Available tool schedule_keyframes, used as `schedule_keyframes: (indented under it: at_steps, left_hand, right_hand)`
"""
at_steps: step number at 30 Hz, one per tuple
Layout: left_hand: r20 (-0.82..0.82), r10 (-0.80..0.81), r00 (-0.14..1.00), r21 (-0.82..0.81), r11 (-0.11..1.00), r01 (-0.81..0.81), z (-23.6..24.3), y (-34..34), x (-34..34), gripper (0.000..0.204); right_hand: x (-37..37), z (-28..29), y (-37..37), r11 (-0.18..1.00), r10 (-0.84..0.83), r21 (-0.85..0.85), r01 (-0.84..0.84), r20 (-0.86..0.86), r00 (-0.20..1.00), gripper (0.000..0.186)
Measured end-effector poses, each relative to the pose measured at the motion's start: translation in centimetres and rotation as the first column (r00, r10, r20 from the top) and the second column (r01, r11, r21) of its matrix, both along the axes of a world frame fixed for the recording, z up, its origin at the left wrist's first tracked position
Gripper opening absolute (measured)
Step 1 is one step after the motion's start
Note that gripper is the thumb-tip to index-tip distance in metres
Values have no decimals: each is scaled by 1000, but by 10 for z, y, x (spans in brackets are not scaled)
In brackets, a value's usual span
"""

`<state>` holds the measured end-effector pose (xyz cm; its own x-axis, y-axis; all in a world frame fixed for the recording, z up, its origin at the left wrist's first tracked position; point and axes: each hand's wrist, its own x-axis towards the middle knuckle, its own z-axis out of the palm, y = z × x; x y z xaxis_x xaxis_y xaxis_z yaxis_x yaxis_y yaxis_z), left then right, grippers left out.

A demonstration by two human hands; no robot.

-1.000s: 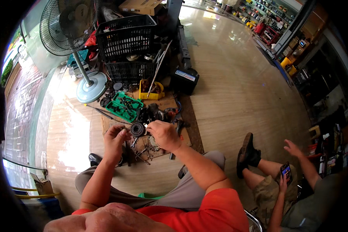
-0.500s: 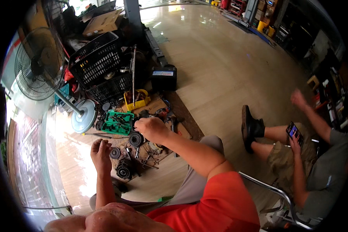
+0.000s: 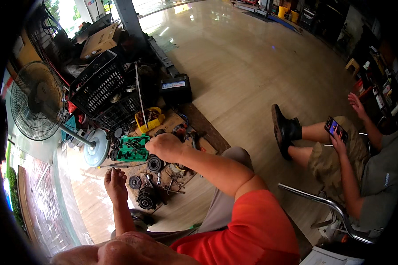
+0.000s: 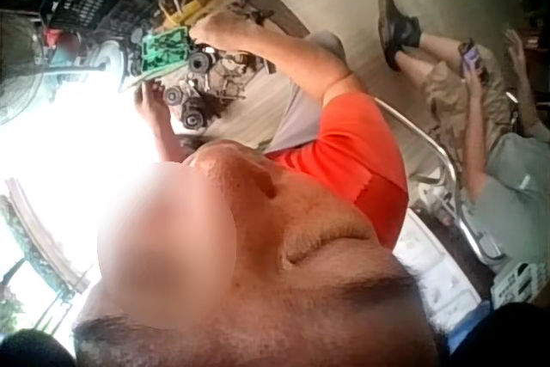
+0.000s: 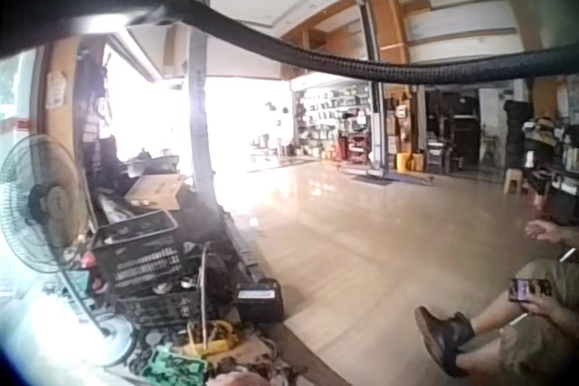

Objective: The person works on a mechanical motor assembly, handling gears and a metal housing. They use pliers to pull wires through an opening and a screwdriver to work on internal components.

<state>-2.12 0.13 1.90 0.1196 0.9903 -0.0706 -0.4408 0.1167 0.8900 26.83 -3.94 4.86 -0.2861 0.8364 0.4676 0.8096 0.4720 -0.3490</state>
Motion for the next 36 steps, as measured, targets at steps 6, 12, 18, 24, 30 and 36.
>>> schedule_keyframes:
  at_steps: [6, 12, 18, 24, 30, 36]
  left_hand:
    - [46, -25, 999, -14, 1000, 26, -4, 0, 2, 11]
    - [64, -5, 998, -33, 999, 7, -1, -1, 1, 12]
    - [9, 32, 999, -31, 999, -32, 6, -7, 10, 14]
    - [-182, 2, 983, 52, 999, 7, -8, -17, 18, 16]
    - [-135, -159, 978, 91, 981, 173, -10, -30, 27, 22]
    - [-141, -205, 968, 94, 971, 220, -9, -36, 29, 21]
  right_hand:
    - [7, -8, 1, 997, -75, -6, 76, 134, 988, 10]
    - [11, -2, 0, 989, -127, -68, 134, 99, 987, 10]
    - [10, 3, -7, 978, -180, -113, 176, -27, 983, 37]
    - [-38, 17, -27, 999, 48, 30, -41, -315, 948, 37]
    - [-76, 10, -29, 974, 84, 221, -43, -180, 980, 45]
    - [-80, -10, -27, 993, 120, 9, -120, -181, 976, 42]
